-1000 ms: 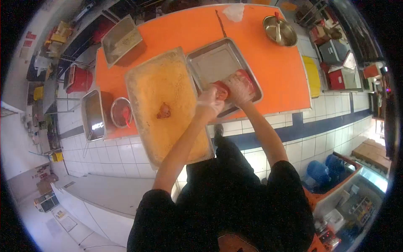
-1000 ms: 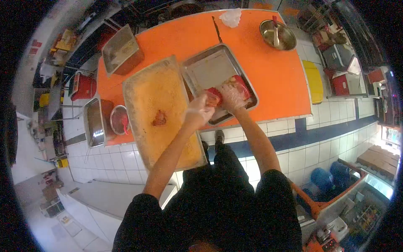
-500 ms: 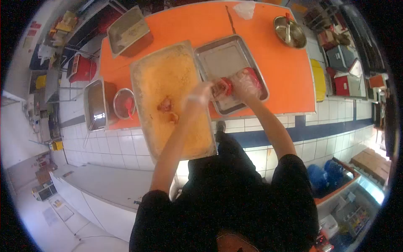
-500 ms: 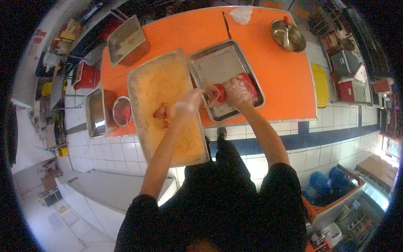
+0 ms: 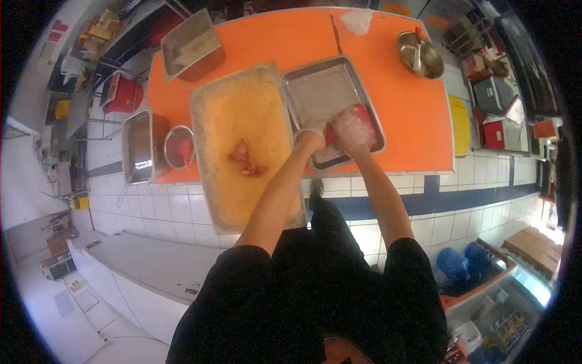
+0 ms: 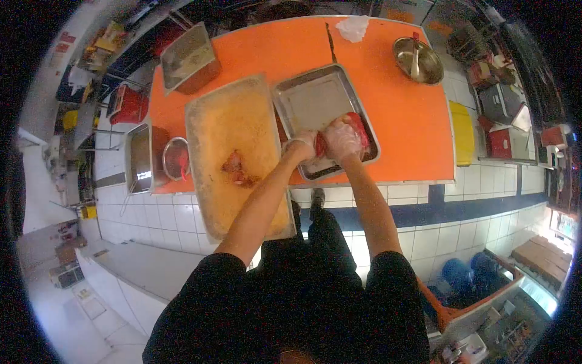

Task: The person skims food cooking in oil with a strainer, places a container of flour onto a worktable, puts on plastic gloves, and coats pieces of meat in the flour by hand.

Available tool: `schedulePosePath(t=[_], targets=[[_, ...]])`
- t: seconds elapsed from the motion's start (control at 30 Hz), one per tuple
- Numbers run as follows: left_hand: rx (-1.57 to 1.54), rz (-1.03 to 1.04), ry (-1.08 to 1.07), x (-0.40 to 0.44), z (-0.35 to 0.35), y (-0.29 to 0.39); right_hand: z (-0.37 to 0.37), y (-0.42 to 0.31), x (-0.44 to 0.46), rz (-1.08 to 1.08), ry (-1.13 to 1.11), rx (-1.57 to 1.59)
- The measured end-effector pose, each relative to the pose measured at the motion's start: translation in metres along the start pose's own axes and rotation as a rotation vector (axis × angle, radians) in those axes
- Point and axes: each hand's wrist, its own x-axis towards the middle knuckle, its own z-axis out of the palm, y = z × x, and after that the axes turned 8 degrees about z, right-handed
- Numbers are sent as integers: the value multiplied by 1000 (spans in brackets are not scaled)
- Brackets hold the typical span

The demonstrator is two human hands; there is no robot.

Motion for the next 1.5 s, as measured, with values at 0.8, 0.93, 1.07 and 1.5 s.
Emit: schedulePosePath(t=[0.8,0.93,1.07,1.5], targets=[[69,371,736,-127,-51,-99,-15,45,28,-198,-129,-231],[68,52,195,-47,-57,-24,-42,31,22,-240,-124,-147],[74,94,-44,-10,-37,1,-13,39,39,-106,-34,-208],[138,190,98,35,5,-11,-16,64,24,-554,435,-60]])
